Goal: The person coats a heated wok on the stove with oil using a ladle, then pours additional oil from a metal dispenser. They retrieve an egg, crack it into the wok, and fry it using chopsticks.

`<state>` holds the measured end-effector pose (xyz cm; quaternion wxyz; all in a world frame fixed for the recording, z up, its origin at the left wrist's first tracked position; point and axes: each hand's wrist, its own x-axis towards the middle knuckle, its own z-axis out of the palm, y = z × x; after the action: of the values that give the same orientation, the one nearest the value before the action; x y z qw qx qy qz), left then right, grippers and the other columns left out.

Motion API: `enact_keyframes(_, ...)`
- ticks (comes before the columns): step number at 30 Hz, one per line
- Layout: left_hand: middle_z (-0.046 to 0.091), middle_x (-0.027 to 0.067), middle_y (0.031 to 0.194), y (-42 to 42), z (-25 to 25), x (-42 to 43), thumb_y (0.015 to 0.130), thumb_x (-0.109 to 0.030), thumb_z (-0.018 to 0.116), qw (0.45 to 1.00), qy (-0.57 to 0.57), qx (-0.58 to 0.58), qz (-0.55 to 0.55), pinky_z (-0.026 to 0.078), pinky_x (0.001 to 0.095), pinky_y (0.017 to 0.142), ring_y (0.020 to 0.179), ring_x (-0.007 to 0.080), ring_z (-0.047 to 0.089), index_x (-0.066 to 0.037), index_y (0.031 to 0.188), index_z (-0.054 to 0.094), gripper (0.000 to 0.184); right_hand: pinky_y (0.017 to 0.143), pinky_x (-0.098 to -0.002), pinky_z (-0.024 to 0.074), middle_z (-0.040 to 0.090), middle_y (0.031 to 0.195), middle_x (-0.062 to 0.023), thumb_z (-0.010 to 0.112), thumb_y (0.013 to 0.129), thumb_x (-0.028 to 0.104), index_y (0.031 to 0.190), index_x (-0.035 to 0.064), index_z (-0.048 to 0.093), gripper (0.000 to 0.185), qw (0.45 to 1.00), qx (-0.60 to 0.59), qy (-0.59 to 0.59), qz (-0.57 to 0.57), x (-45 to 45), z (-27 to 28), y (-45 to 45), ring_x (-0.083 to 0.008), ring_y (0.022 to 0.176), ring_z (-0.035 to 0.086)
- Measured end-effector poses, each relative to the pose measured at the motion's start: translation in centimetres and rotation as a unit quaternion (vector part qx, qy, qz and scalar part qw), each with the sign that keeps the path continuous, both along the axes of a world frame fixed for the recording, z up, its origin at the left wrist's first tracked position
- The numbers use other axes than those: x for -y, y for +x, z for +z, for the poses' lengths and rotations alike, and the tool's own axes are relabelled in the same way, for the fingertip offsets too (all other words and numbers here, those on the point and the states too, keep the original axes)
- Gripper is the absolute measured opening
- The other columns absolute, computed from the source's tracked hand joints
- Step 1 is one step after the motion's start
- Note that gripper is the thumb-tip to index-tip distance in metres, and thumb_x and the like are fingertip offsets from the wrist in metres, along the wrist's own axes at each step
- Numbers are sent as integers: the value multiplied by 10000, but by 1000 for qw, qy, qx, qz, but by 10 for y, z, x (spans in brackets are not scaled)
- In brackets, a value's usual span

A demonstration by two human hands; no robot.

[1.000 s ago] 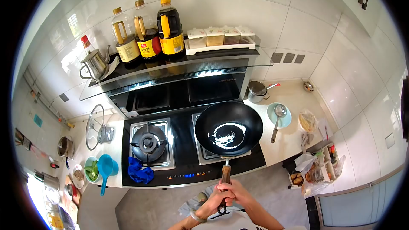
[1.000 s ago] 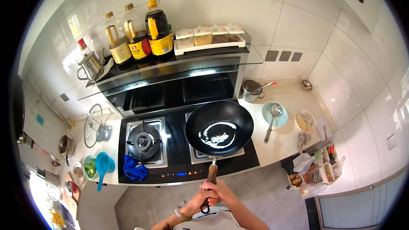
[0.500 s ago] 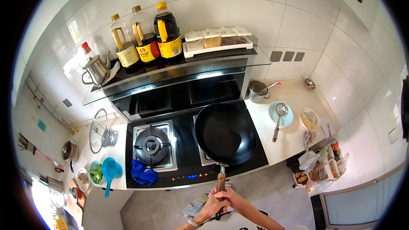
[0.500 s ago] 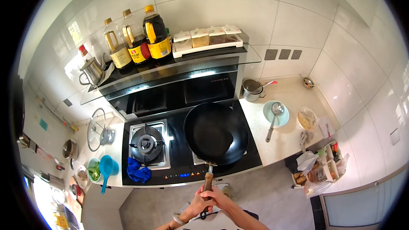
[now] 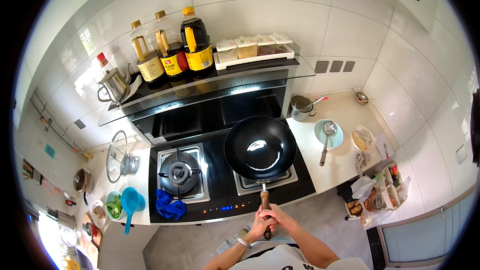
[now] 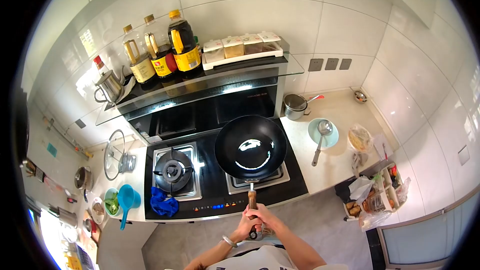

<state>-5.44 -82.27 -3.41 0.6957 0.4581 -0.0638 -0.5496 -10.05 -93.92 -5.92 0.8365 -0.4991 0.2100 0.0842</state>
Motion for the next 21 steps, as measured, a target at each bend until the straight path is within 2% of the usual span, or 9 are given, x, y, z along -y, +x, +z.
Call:
enact_keyframes(8, 499, 41, 612, -1, -15, 6, 757, 22, 602, 1000, 1, 11, 24, 442, 271, 460, 494, 148, 526, -85, 961, 399, 307, 336, -231, 373, 489, 623, -2, 605, 765, 237, 910, 17, 568, 267, 1000, -12, 17, 11, 6, -11, 0, -86, 399, 435)
enact_keyframes(10, 509, 44, 624, 1, -15, 6, 758, 17, 602, 1000, 10, 10, -24, 450, 269, 470, 511, 147, 533, -64, 923, 433, 249, 338, -230, 379, 490, 619, -2, 606, 764, 235, 907, 12, 568, 268, 999, -33, 5, 21, 8, 1, 1, -89, 399, 443)
enact_keyframes(14, 495, 39, 645, -1, -4, 12, 754, 34, 585, 1000, -11, 16, 22, 445, 264, 479, 514, 130, 504, -77, 897, 454, 223, 347, -220, 379, 502, 632, -6, 610, 766, 239, 893, 1, 571, 273, 998, -54, 15, 32, 15, 27, 2, -86, 412, 449)
enact_keyframes(16, 511, 42, 669, 2, -18, 11, 767, 0, 592, 999, 12, -30, -13, 461, 268, 509, 541, 130, 515, -67, 853, 474, 161, 351, -215, 374, 506, 642, -5, 615, 767, 243, 890, 4, 573, 271, 998, -54, 12, 26, 15, 17, 2, -84, 422, 451)
enact_keyframes(21, 557, 56, 737, 3, -27, 9, 787, -35, 616, 997, -3, -71, -37, 508, 292, 584, 620, 155, 565, -52, 890, 515, 146, 346, -213, 348, 514, 658, -3, 643, 787, 284, 909, 17, 580, 300, 999, -42, 3, 18, 17, 13, 0, -78, 425, 437)
